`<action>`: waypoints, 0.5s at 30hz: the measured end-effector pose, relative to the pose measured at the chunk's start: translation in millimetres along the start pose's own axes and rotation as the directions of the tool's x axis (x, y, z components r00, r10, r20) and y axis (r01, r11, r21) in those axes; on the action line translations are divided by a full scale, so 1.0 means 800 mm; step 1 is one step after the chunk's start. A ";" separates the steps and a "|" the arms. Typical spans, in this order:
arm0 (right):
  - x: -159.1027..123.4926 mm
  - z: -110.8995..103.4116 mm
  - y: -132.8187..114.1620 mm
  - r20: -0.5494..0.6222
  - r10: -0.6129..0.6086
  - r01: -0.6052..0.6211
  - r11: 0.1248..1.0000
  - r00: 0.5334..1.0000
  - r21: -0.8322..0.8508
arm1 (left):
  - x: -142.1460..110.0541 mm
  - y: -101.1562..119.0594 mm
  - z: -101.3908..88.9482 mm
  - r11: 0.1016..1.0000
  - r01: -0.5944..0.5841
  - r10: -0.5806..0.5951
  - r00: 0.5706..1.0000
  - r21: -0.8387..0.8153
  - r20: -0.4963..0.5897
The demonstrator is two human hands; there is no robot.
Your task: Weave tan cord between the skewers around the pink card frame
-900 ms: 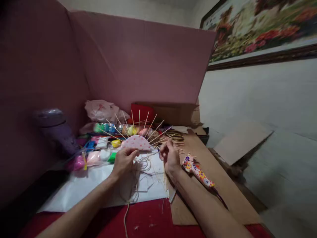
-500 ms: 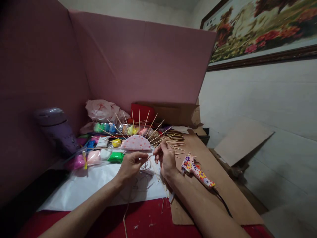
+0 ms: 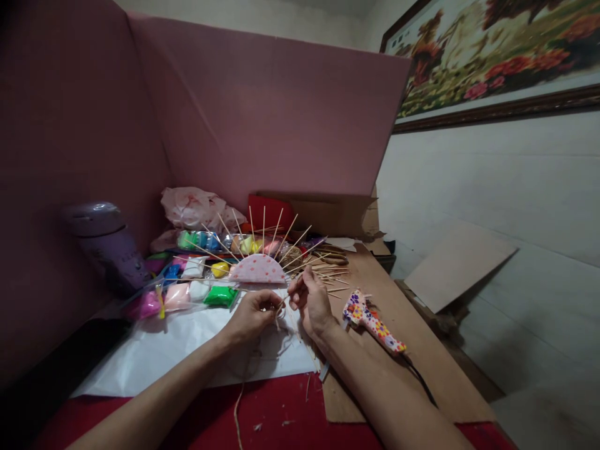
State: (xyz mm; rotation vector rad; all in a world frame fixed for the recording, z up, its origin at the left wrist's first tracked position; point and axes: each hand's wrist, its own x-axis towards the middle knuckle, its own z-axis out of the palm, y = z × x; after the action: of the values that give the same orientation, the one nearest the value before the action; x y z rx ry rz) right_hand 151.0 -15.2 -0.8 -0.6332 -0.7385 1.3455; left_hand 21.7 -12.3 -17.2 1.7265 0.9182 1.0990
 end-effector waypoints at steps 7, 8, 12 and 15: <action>0.000 -0.002 0.003 -0.003 -0.006 0.006 1.000 1.000 0.005 | -0.005 0.014 -0.004 0.983 -0.086 0.098 0.993 0.161 -0.063; 0.001 -0.003 0.003 -0.006 -0.003 0.003 1.000 1.000 0.007 | -0.005 0.015 -0.005 0.982 -0.087 0.099 0.993 0.165 -0.069; 0.002 -0.003 0.003 -0.006 0.001 -0.001 1.000 1.000 -0.015 | -0.004 0.013 -0.007 0.998 0.001 0.006 0.995 0.065 -0.104; 0.000 -0.002 0.003 -0.001 -0.044 0.044 0.999 0.999 -0.028 | -0.004 0.012 -0.002 0.994 0.069 -0.079 0.988 -0.079 -0.135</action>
State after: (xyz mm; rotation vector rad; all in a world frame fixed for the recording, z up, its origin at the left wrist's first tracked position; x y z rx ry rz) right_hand 150.7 -14.9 -3.3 -0.6369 -0.7669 1.2963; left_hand 20.2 -17.5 -9.0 1.5591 1.0060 1.1993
